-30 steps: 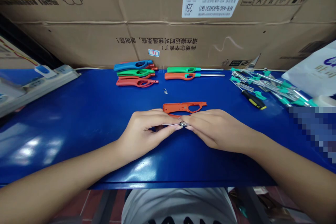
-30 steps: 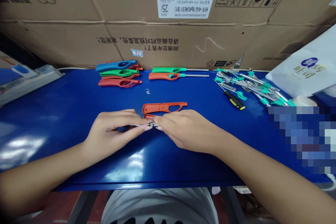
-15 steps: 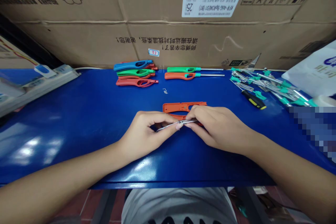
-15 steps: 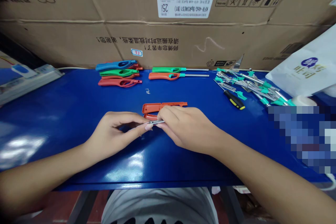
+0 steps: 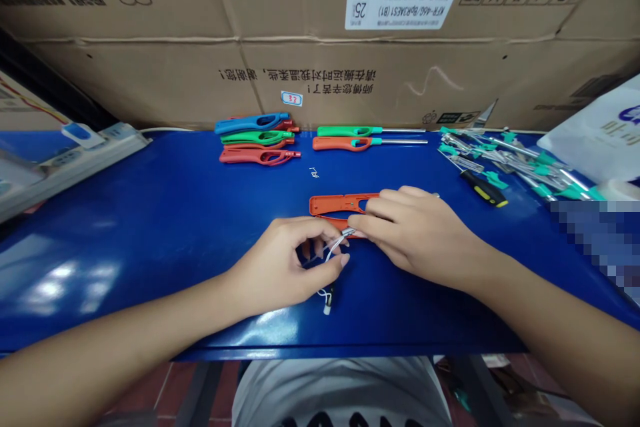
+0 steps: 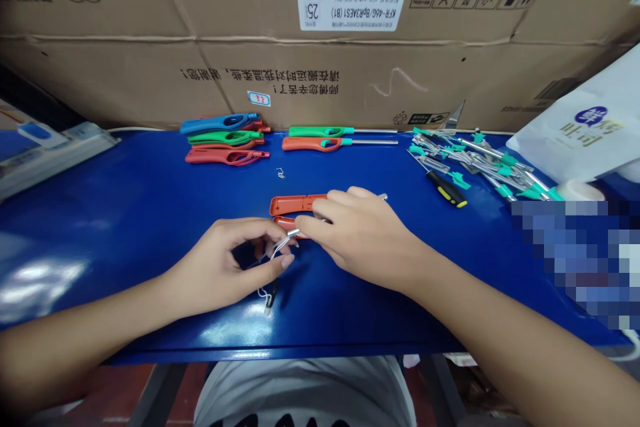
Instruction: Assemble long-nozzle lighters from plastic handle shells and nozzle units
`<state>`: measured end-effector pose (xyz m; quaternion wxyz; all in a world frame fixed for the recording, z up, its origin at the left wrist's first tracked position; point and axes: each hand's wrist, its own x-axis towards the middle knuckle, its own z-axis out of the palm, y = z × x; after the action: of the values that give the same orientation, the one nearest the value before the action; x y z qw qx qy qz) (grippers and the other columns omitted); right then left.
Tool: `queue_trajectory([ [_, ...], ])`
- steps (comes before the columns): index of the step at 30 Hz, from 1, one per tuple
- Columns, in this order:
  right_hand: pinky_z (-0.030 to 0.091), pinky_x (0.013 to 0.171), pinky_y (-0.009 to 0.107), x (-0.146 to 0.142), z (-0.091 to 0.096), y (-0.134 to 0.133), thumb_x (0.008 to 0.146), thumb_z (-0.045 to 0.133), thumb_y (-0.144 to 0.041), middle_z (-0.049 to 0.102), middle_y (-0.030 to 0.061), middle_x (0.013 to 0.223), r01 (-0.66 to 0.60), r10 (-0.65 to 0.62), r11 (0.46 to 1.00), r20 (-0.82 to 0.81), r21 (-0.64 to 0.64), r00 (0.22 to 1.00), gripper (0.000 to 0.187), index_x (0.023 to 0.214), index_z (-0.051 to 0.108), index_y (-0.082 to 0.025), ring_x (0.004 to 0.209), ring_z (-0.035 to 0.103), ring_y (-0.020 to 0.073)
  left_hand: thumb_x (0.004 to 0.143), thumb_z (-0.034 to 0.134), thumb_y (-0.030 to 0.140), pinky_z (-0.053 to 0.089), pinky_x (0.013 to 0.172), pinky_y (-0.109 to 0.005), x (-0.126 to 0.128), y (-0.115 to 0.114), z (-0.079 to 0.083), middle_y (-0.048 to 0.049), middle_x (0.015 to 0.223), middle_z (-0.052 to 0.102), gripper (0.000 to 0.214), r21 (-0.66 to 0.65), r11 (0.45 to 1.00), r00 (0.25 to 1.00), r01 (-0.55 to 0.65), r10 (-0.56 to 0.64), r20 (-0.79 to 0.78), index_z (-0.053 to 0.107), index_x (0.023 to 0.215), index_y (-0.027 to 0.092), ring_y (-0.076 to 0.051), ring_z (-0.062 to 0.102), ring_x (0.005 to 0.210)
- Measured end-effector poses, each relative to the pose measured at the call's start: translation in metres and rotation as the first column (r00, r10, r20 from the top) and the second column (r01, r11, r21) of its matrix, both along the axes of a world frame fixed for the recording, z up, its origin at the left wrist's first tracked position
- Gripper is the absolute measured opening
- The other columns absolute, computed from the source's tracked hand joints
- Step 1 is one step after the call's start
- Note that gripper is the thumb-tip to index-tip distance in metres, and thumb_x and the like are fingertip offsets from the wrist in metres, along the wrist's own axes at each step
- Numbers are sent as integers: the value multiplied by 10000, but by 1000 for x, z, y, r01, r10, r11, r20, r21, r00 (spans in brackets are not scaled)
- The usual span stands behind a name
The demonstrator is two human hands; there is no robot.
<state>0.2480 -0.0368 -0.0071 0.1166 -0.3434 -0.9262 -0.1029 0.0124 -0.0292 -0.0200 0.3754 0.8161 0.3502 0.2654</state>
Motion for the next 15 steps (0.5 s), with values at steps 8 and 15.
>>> queue_trajectory([
  [8,372,667,323,-3,0,-2,1041,426,-231,709,53,844,-27,24,997,-40,-73,999,278,965,689,-183,741,620,192,900,616,134,463,646,-224,-2,0,-1,14,789,693,82,28,996,996,81,-80,-34,682,894,181,-114,592,690],
  [15,448,700,316,-1,-5,-3,1059,390,-238,759,69,936,-24,19,986,-32,-163,999,296,998,670,-165,829,703,198,969,576,175,443,658,-215,-5,3,1,19,802,687,126,27,991,988,128,-125,-92,687,910,181,-104,591,692],
])
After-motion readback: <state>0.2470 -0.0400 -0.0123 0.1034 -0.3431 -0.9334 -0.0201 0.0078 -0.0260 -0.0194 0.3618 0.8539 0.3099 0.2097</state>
